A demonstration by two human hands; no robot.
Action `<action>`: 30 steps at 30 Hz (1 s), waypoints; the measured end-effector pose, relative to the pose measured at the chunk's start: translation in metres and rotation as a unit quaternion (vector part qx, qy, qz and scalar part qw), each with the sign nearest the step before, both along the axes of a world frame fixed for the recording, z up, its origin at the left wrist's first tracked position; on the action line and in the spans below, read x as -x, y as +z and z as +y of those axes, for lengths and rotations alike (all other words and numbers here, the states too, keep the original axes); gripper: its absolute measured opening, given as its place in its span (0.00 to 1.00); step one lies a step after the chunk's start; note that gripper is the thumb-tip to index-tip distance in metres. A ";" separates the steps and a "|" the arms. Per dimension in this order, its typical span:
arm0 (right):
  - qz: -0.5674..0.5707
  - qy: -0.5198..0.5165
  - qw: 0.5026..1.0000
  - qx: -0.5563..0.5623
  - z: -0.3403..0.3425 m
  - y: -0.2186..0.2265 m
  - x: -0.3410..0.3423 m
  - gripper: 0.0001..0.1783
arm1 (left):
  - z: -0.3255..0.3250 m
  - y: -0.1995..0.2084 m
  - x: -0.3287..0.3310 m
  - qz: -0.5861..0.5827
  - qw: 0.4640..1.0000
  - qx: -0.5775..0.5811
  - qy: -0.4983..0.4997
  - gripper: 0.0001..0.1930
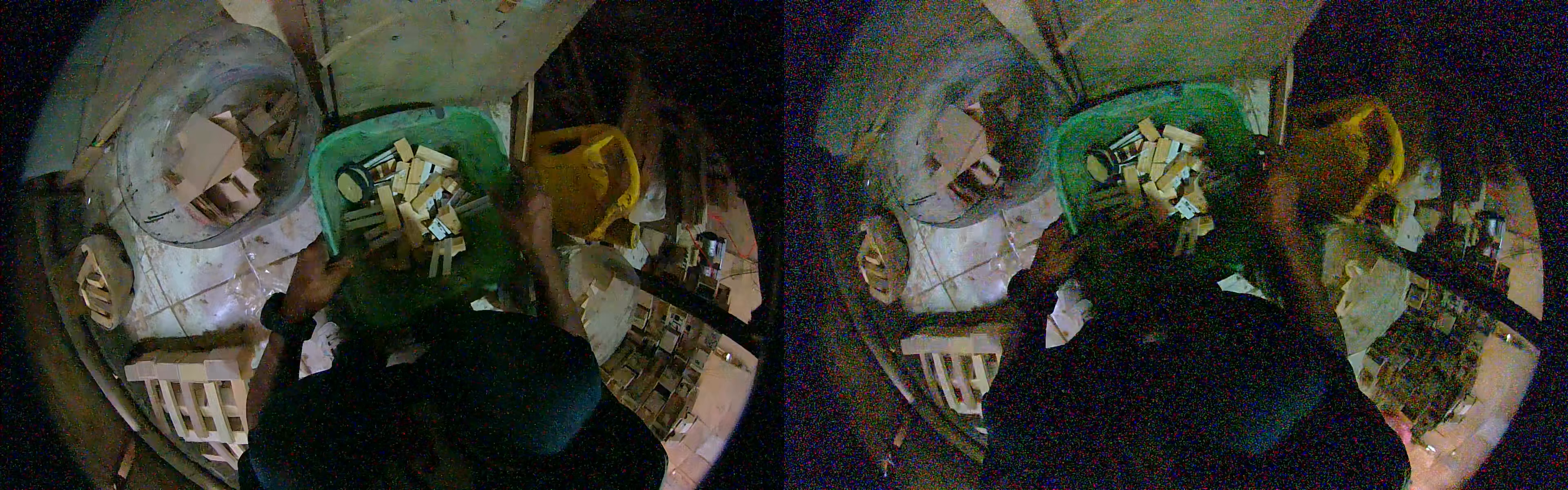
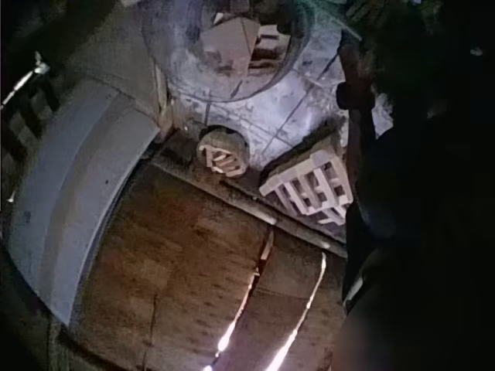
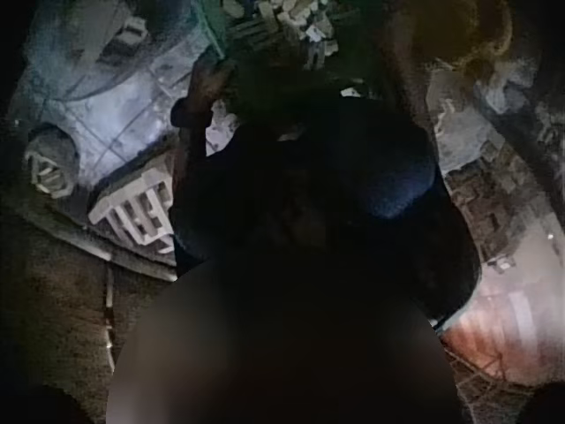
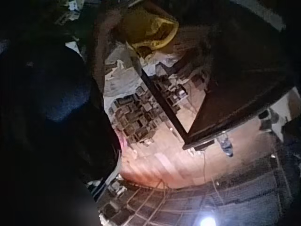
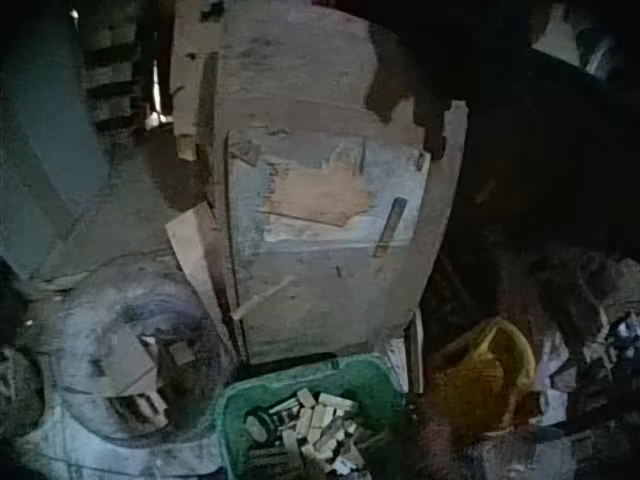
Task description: The person sits on the floor and sorts small wooden pieces from a green bin and the surrounding floor. They pick up pieces with both hands, inspect them, and place them back into the bin or onto the floor repeatedly.
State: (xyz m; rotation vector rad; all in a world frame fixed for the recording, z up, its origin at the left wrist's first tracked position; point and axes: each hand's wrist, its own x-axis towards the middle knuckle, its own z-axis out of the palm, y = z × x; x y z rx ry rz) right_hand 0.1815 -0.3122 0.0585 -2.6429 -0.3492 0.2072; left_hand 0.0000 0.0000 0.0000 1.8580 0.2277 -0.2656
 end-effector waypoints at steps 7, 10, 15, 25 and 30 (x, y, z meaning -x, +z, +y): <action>0.131 -0.031 0.991 -0.026 -0.017 -0.016 -0.004 0.30 | -0.007 0.004 -0.012 -0.025 0.999 -0.005 -0.020 0.21; 0.119 0.017 0.992 -0.027 -0.031 -0.018 -0.012 0.29 | -0.014 -0.010 -0.011 0.034 0.998 0.046 0.009 0.23; 0.095 0.078 0.992 0.001 -0.040 -0.021 -0.061 0.27 | -0.036 -0.005 -0.024 -0.191 0.975 0.111 0.022 0.16; 0.086 0.164 0.979 0.084 -0.024 -0.035 -0.137 0.23 | -0.101 0.019 -0.038 -0.131 0.966 0.071 0.211 0.20; 0.103 0.211 0.964 0.127 -0.014 -0.010 -0.152 0.21 | -0.132 0.082 -0.028 -0.061 0.951 0.067 0.295 0.22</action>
